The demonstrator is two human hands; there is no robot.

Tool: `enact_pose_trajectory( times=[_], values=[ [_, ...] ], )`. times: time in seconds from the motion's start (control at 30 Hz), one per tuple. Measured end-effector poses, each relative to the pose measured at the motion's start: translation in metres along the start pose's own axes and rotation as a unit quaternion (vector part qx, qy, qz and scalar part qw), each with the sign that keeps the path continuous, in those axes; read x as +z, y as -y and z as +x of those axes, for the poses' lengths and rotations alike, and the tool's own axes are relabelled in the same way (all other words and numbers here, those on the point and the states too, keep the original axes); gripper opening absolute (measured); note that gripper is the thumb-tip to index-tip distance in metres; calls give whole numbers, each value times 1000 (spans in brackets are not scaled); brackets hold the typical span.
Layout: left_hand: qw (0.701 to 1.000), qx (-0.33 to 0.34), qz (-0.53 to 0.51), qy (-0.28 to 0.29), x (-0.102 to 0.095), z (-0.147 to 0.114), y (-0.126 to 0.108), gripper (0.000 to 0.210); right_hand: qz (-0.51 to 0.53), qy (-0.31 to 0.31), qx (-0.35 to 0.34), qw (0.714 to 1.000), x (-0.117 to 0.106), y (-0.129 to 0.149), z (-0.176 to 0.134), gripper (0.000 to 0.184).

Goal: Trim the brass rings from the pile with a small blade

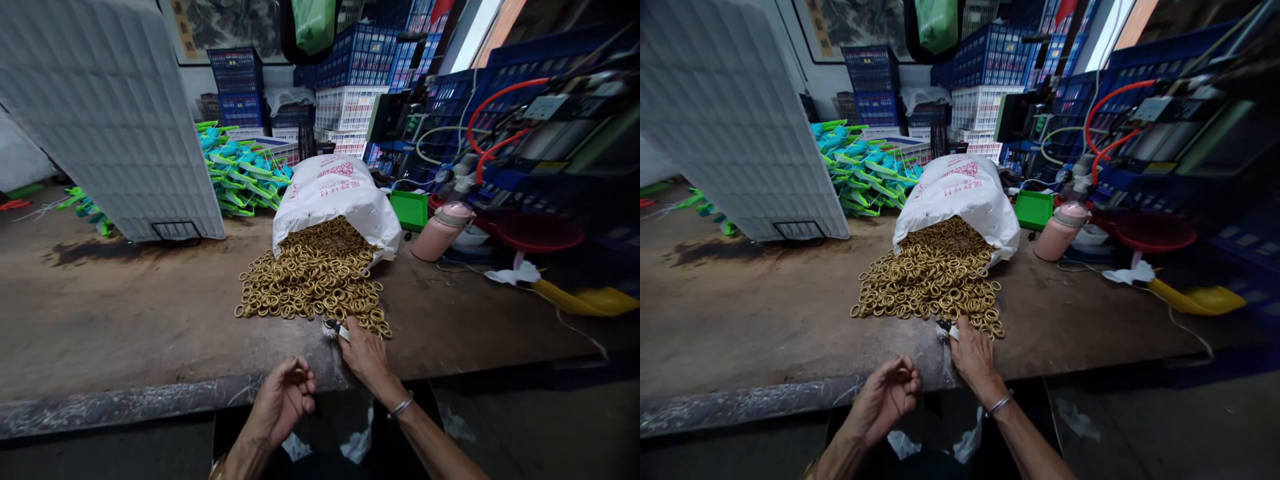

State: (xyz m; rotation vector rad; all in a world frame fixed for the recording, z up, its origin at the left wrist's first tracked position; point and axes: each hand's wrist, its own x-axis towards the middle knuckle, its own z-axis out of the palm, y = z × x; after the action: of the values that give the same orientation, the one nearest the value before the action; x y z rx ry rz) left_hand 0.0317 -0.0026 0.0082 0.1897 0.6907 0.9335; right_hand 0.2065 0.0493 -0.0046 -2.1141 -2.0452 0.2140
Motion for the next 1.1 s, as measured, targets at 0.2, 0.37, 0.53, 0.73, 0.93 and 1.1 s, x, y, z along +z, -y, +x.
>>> enact_pose_trajectory(
  times=[0.2,0.37,0.53,0.73,0.93,1.1],
  values=[
    [994,51,78,-59,5,7,4,25,186,11,-46,981,3,4,-10,6],
    [976,104,180,-60,7,9,6,33,370,44,-77,925,-3,27,-21,19],
    [944,153,283,-81,11,6,1,32,446,108,-66,886,-3,37,-24,22],
    [918,182,348,-52,7,5,0,34,453,126,-47,881,1,41,-21,22],
    [972,89,217,24,-2,6,3,31,451,129,-33,883,5,40,-18,17],
    [971,112,213,-2,-2,7,4,32,337,91,-65,935,7,33,-21,17]
  ],
)
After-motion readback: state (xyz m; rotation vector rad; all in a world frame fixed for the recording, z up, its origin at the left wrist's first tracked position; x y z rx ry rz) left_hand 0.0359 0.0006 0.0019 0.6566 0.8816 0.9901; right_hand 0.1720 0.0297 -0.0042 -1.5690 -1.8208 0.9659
